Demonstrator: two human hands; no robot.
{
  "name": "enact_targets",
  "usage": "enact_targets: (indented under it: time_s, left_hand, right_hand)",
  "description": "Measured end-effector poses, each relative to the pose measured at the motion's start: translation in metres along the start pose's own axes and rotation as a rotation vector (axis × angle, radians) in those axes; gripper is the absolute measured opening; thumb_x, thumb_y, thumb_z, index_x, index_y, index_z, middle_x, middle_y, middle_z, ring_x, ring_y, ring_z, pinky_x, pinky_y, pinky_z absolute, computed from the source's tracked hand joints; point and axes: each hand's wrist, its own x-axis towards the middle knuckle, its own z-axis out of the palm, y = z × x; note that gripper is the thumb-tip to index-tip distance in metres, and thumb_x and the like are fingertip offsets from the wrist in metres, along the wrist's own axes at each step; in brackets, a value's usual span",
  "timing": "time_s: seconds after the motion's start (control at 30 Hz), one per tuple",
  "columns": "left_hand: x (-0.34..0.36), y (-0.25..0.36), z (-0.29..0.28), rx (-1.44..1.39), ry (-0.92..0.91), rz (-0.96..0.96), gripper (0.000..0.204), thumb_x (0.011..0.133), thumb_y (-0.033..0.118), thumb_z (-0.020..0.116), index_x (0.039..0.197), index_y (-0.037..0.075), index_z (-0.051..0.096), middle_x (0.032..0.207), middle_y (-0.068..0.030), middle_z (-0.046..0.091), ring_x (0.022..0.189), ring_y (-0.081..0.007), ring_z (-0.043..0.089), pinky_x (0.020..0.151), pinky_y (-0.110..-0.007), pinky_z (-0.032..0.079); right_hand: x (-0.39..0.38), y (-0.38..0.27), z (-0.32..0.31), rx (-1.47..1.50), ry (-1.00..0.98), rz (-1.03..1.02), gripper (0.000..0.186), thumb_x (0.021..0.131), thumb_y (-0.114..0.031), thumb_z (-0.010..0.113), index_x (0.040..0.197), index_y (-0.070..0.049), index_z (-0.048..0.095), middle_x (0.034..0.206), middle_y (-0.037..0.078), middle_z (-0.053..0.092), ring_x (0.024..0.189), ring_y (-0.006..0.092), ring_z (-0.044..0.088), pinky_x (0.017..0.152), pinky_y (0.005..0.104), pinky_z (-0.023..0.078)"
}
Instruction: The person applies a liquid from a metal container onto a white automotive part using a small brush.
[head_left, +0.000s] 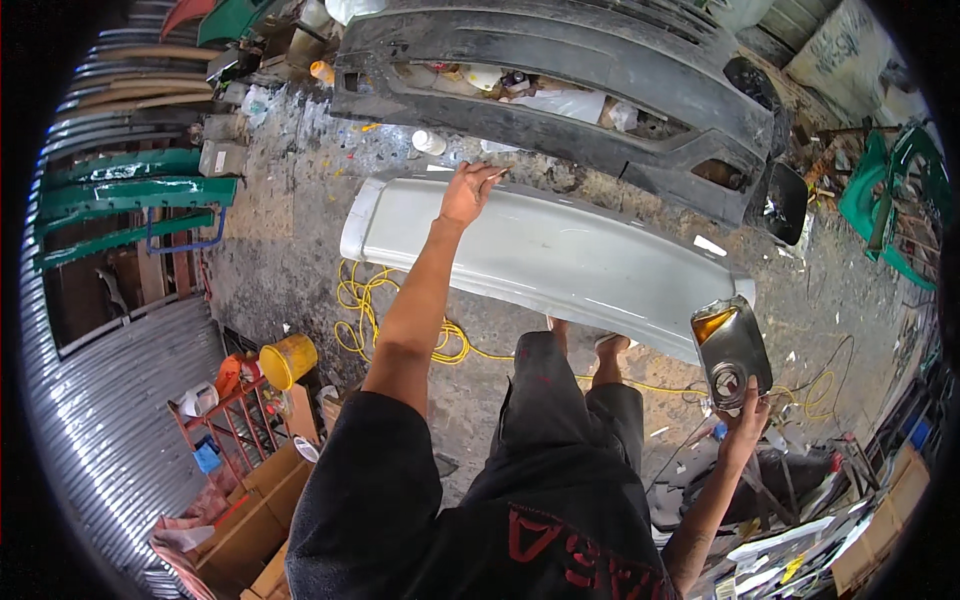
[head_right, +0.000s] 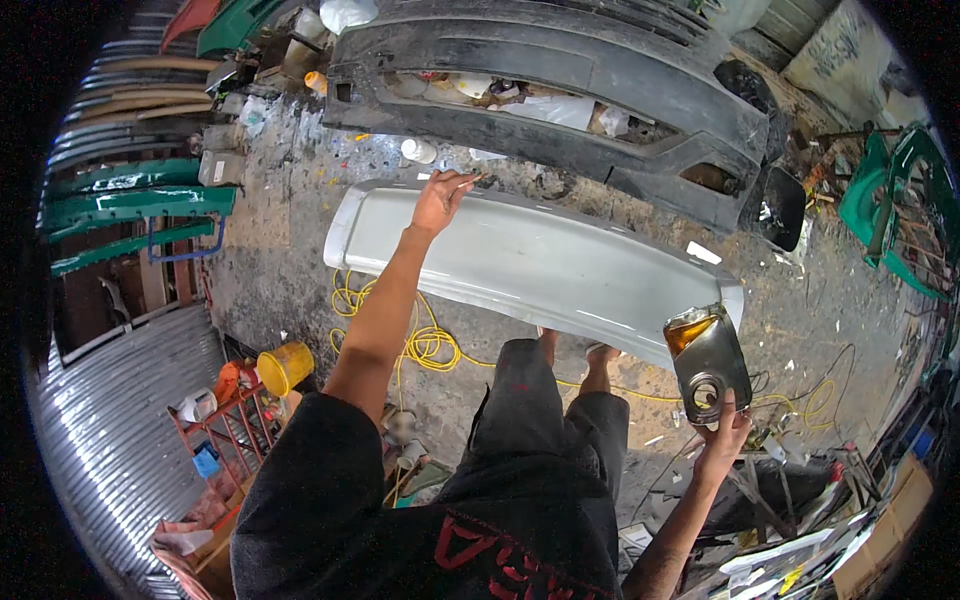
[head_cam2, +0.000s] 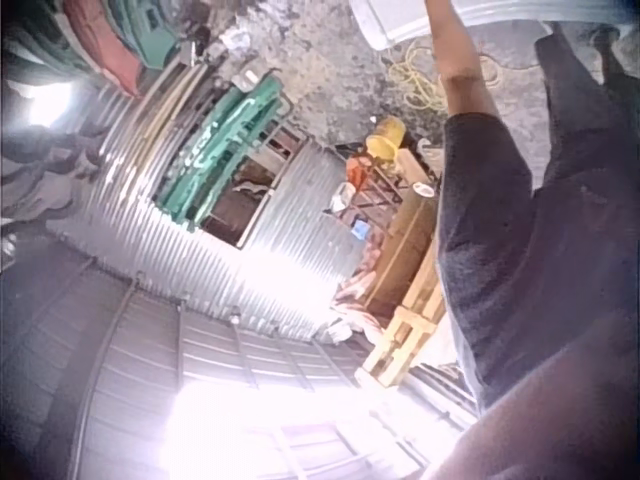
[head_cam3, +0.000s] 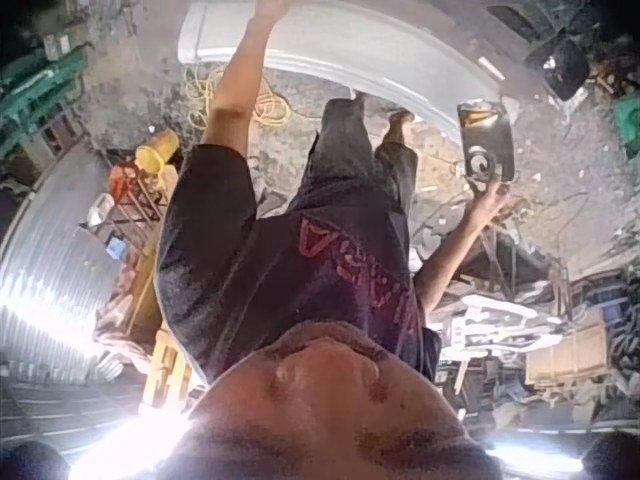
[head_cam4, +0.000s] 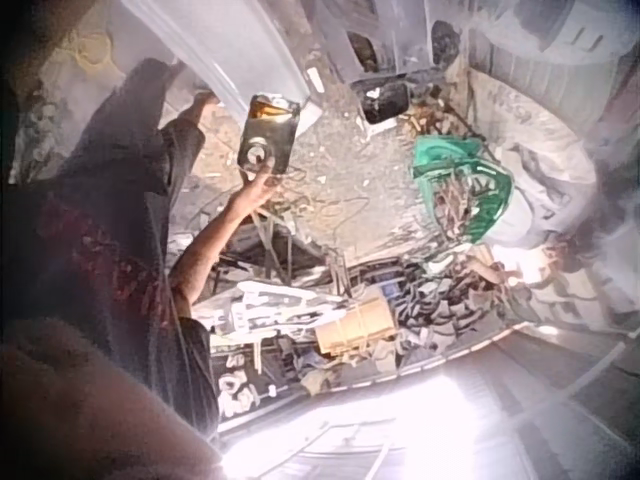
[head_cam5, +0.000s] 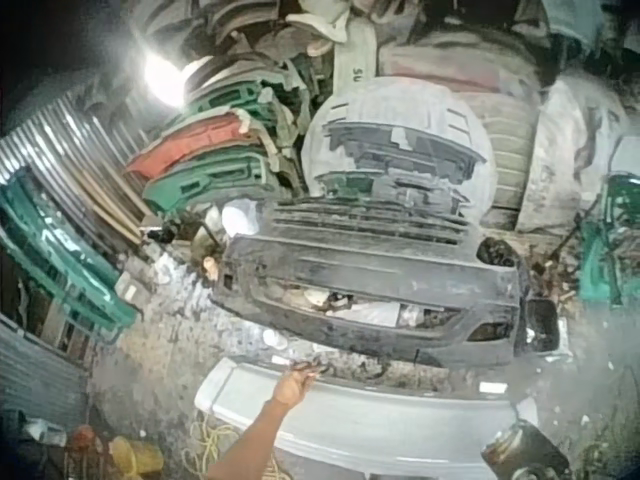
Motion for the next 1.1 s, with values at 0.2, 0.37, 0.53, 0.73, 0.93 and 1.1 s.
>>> enact_targets:
  time_s: [0.2,0.37,0.53,0.73,0.93,1.1]
  left_hand:
    - [-0.023,0.054,0.001,-0.011,0.060,0.134,0.028,0.091,0.009,0.060,0.118,0.010,0.068,0.104,-0.0088,0.069,0.089,-0.0282,0.059,0.088,-0.040,0.046]
    - [-0.030,0.089,0.042,-0.706,0.117,-0.221,0.019,0.095,0.016,0.061,0.108,0.007,0.072,0.098,-0.0101,0.070,0.089,-0.0248,0.065,0.082,-0.035,0.051]
    - [-0.012,0.092,0.070,-0.689,-0.026,-0.161,0.018,0.094,0.018,0.064,0.106,0.008,0.073,0.093,-0.0094,0.070,0.088,-0.0253,0.062,0.083,-0.035,0.047]
    - [-0.020,0.025,0.030,-0.037,0.060,0.082,0.022,0.097,0.019,0.052,0.099,0.014,0.073,0.099,-0.0098,0.072,0.095,-0.0256,0.064,0.091,-0.043,0.045]
    - [-0.009,0.055,0.058,0.270,0.040,-0.028,0.017,0.080,0.008,0.052,0.080,0.005,0.068,0.087,-0.0114,0.068,0.091,-0.0328,0.062,0.089,-0.045,0.047]
    - [0.010,0.130,0.124,0.111,-0.009,0.142,0.017,0.090,0.010,0.053,0.086,0.005,0.068,0.100,-0.0150,0.069,0.100,-0.0297,0.062,0.100,-0.046,0.042]
  right_hand:
    - [-0.003,0.002,0.000,0.058,0.038,0.012,0.062,0.089,-0.044,0.068,0.128,-0.002,0.045,0.110,0.010,0.061,0.097,0.0186,0.064,0.070,0.0372,0.060]
    - [-0.003,-0.010,0.015,0.072,0.018,0.021,0.072,0.088,-0.045,0.070,0.132,0.003,0.040,0.108,0.010,0.061,0.096,0.0175,0.064,0.071,0.0359,0.059]
    - [-0.001,-0.011,0.013,0.070,0.002,-0.014,0.091,0.087,-0.044,0.071,0.144,0.010,0.025,0.109,0.011,0.061,0.098,0.0168,0.064,0.070,0.0335,0.059]
    - [-0.002,-0.003,0.002,0.082,0.005,0.000,0.077,0.088,-0.045,0.070,0.135,0.006,0.037,0.108,0.011,0.062,0.099,0.0163,0.063,0.070,0.0335,0.059]
    - [-0.006,0.001,-0.004,0.075,0.048,-0.018,0.065,0.089,-0.046,0.068,0.126,0.002,0.044,0.108,0.011,0.063,0.100,0.0162,0.063,0.070,0.0335,0.059]
    - [-0.006,-0.010,0.008,0.086,0.002,-0.013,0.060,0.089,-0.046,0.067,0.123,-0.001,0.047,0.109,0.009,0.062,0.099,0.0153,0.063,0.070,0.0329,0.059]
